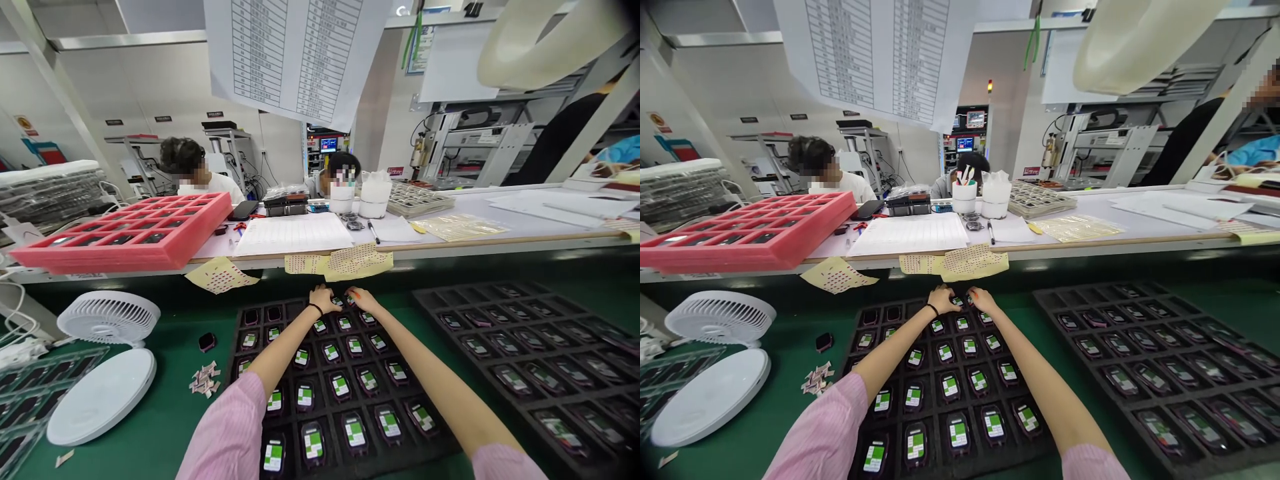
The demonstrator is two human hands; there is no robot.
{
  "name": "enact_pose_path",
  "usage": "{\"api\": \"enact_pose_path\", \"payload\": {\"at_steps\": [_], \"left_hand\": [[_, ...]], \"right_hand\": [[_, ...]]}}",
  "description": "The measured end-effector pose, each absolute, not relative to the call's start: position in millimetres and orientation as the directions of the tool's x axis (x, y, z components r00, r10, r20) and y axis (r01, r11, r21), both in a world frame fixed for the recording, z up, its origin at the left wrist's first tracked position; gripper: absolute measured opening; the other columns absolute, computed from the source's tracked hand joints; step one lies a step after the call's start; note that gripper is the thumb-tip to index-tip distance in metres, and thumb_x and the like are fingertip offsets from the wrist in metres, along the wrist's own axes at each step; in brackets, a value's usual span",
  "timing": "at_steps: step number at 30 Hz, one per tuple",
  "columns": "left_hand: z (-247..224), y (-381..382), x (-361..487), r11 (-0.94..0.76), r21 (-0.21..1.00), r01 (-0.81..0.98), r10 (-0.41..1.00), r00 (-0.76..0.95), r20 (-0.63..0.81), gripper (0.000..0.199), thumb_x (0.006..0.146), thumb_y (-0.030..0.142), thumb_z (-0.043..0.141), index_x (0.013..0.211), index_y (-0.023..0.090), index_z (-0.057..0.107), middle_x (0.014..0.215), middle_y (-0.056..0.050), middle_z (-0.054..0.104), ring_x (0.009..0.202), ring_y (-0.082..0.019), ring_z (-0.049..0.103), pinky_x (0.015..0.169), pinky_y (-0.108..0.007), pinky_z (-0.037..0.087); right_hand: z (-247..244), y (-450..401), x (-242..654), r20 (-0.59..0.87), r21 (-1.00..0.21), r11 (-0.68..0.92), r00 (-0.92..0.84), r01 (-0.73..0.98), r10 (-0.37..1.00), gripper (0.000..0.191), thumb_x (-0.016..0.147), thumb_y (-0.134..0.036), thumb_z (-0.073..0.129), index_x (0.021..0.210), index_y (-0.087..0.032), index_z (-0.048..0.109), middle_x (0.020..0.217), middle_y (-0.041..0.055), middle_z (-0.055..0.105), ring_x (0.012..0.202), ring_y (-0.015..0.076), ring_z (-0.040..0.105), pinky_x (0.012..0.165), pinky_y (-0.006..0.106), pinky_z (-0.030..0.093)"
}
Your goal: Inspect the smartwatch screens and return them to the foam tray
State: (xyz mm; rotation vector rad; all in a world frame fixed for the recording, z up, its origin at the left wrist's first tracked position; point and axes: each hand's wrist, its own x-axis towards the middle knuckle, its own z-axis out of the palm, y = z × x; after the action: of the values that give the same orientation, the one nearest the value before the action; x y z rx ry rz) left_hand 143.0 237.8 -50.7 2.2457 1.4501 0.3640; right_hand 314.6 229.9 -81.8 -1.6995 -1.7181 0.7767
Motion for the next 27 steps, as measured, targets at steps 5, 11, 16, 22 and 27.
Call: {"api": "enact_pose_path", "payload": {"at_steps": [5, 11, 16, 22, 27], "left_hand": [[-39.1, 222.1, 126.3, -0.225, 0.804, 0.550, 0.917, 0.399, -0.017, 0.046, 0.063, 0.025, 0.079, 0.104, 0.014, 0.059, 0.109, -0.014, 0.063, 0.109, -0.030, 0.056, 0.087, -0.041, 0.047], [-14.1, 174.5, 95.7, 0.096, 0.985, 0.142, 0.850, 0.504, -0.156, 0.047, 0.070, 0.026, 0.076, 0.110, 0.015, 0.053, 0.090, -0.009, 0.067, 0.075, -0.014, 0.066, 0.053, -0.019, 0.042], [5.8, 144.5, 71.5, 0.276, 0.959, -0.068, 0.824, 0.530, -0.199, 0.041, 0.067, 0.028, 0.078, 0.103, 0.017, 0.059, 0.094, -0.008, 0.067, 0.076, -0.012, 0.065, 0.049, -0.015, 0.039], [21.9, 132.8, 43.7, 0.476, 0.794, -0.378, 0.793, 0.575, -0.201, 0.024, 0.079, 0.030, 0.068, 0.099, 0.017, 0.063, 0.115, -0.012, 0.065, 0.110, -0.019, 0.062, 0.063, -0.014, 0.052], [27.9, 134.7, 29.1, 0.485, 0.716, -0.502, 0.850, 0.464, -0.250, 0.016, 0.086, 0.022, 0.061, 0.095, 0.009, 0.064, 0.113, -0.016, 0.065, 0.101, -0.014, 0.065, 0.068, -0.010, 0.054]], "right_hand": [[-69.5, 224.5, 317.1, -0.057, -0.908, -0.071, 0.047, 0.414, 0.997, 0.023, 0.094, -0.033, 0.051, 0.101, -0.013, 0.060, 0.087, 0.0028, 0.064, 0.064, 0.0109, 0.060, 0.059, 0.026, 0.051], [-52.7, 178.4, 308.0, -0.152, -0.988, -0.152, -0.028, 0.008, 0.988, 0.023, 0.087, -0.031, 0.052, 0.099, -0.015, 0.063, 0.068, 0.0023, 0.064, 0.047, 0.0110, 0.056, 0.043, 0.022, 0.040], [-35.3, 137.7, 284.7, -0.176, -0.956, -0.205, -0.149, -0.210, 0.973, 0.023, 0.073, -0.024, 0.068, 0.095, -0.016, 0.067, 0.071, 0.0055, 0.068, 0.051, 0.0131, 0.059, 0.044, 0.023, 0.043], [-0.8, 122.0, 257.4, -0.062, -0.930, -0.121, -0.175, -0.347, 0.983, 0.038, 0.066, -0.019, 0.075, 0.103, -0.020, 0.066, 0.080, 0.0030, 0.070, 0.065, 0.0139, 0.065, 0.053, 0.023, 0.045], [34.7, 125.0, 238.2, 0.058, -0.905, -0.013, -0.154, -0.425, 0.986, 0.038, 0.065, -0.020, 0.077, 0.102, -0.019, 0.066, 0.083, 0.0042, 0.070, 0.063, 0.0136, 0.064, 0.051, 0.023, 0.042]]}}
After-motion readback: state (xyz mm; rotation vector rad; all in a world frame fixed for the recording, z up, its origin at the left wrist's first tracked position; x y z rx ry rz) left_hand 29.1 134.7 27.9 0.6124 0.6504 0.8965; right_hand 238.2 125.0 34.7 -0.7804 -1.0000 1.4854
